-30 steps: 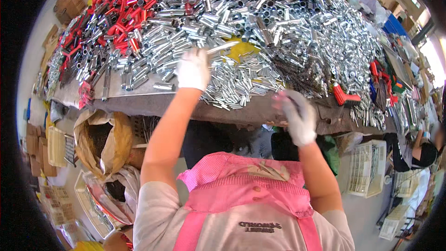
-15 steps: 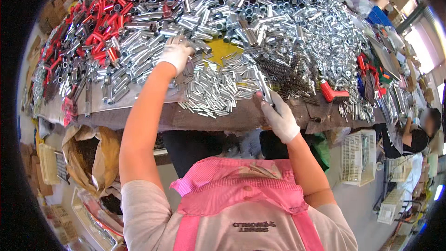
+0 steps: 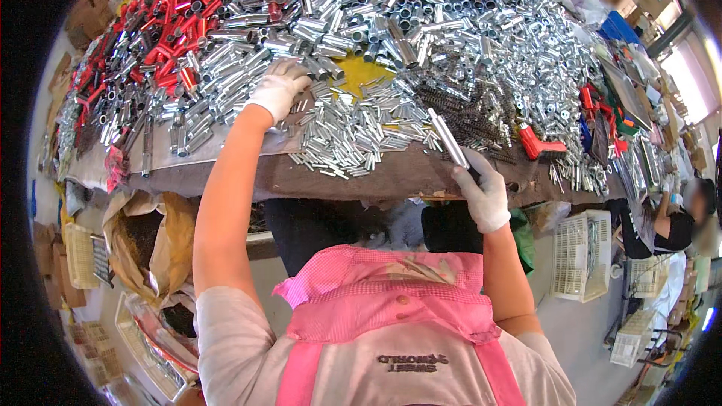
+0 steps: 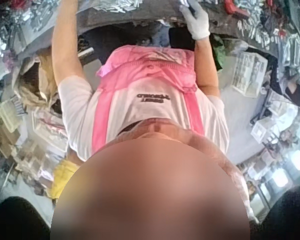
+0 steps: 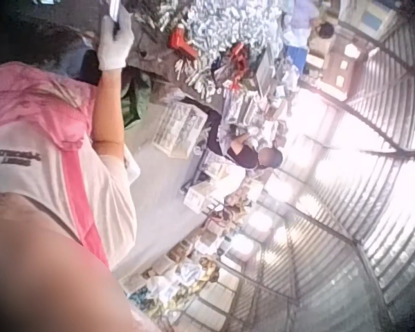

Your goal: Assembling hardware components by inserting springs into metal tubes and fitting red sleeves on a workbench.

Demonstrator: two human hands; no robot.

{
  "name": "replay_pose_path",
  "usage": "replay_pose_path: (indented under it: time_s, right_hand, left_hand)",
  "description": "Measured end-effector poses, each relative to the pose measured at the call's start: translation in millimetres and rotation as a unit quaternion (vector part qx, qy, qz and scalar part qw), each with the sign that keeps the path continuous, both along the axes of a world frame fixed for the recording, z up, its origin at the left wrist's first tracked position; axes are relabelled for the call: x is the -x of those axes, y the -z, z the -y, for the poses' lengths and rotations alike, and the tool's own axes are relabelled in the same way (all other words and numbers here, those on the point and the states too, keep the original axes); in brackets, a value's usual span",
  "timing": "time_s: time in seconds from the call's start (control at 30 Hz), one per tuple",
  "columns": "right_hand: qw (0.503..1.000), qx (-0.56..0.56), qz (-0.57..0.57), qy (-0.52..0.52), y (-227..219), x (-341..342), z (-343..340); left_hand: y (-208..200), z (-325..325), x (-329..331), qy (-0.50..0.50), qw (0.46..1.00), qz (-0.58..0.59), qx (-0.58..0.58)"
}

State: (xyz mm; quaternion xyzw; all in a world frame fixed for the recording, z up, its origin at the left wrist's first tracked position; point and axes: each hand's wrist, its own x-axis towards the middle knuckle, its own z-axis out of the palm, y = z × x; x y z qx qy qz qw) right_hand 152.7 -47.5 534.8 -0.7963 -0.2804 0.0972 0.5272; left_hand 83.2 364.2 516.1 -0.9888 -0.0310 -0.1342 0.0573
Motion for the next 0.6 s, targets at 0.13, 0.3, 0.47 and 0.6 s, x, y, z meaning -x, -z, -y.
replay_pose_path:
  time_s: [0.13, 0.3, 0.47, 0.6]
  right_hand:
    - [1.000, -0.018, 0.006, -0.014, -11, 4, 1]
    - [0.998, -0.009, 0.058, -0.030, -11, 8, -5]
    - [0.999, -0.001, 0.017, -0.033, -18, 19, -9]
    - [0.999, -0.005, -0.023, -0.033, -14, 16, -1]
  left_hand:
    - [-10, 8, -4, -0.060, 0.985, 0.109, 0.121]
    - [-4, 40, -14, -0.218, 0.971, 0.092, 0.019]
    - [-15, 27, -35, -0.207, 0.974, -0.090, -0.010]
    - [-21, 8, -8, -0.027, 0.993, -0.113, 0.031]
